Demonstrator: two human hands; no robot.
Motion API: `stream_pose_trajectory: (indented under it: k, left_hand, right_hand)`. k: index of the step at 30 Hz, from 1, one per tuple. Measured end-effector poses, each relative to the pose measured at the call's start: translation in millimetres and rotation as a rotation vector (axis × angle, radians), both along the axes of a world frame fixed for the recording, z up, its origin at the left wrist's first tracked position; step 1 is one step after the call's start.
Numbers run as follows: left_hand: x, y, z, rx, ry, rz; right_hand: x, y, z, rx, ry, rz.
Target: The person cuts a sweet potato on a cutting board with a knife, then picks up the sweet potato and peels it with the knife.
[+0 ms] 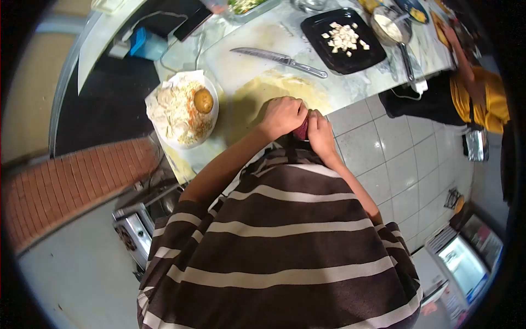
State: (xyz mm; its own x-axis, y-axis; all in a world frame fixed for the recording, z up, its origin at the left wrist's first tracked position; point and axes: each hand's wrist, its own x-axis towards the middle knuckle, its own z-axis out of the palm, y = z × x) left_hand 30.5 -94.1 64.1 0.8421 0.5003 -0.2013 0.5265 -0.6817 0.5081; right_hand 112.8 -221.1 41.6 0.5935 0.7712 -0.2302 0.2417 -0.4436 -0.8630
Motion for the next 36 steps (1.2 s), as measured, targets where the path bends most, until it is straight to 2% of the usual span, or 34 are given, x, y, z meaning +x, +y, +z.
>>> stream_pose_trajectory:
  k: [2, 4, 6, 8, 12, 14, 18, 19, 21, 26, 30, 33, 36]
  left_hand:
    - [0, -5, -22, 0.223, -0.167, -0.140]
    - [0, -14, -37, 0.257, -0.152, -0.193]
    - [-3, -19, -48, 0.258, -0.252, -0.116]
    - [-7, -20, -50, 0.269, -0.245, -0.138]
    - [4, -15, -38, 0.280, -0.076, -0.176]
    - [13, -12, -44, 0.095, -0.066, -0.110]
    - [24, -17, -38, 0.011, -0.075, -0.036]
    - [23, -14, -44, 0.001, -0.187, -0.077]
    - [21, -8, -49, -0.048, -0.237, -0.080]
    - [20, -10, -49, -0.254, -0.372, -0.061]
    - [21, -9, -54, -0.179, -0.460, -0.116]
    - [20, -9, -55, -0.206, -0.412, -0.103]
    - [21, -10, -56, -0.201, -0.475, -0.121]
  right_hand:
    - [-15, -12, -10, -0.089, 0.048, -0.176]
    - [-30, -20, -24, 0.016, 0.097, -0.279]
    - [-38, -23, -36, 0.039, 0.074, -0.334]
    - [-43, -22, -44, 0.054, 0.066, -0.376]
    - [-43, -19, -37, 0.051, 0.127, -0.415]
    - [-44, -20, -40, 0.039, 0.151, -0.434]
    - [-45, -23, -54, 0.079, 0.118, -0.435]
    - [-44, -24, -53, 0.091, 0.105, -0.419]
    - [-42, -22, -51, 0.121, 0.033, -0.385]
    - [-42, -26, -52, 0.180, 0.047, -0.382]
    - [-43, -26, -56, 0.326, 0.051, -0.385]
    - [-43, -26, -60, 0.356, 0.065, -0.395]
    - [-45, -26, -59, 0.351, 0.080, -0.394]
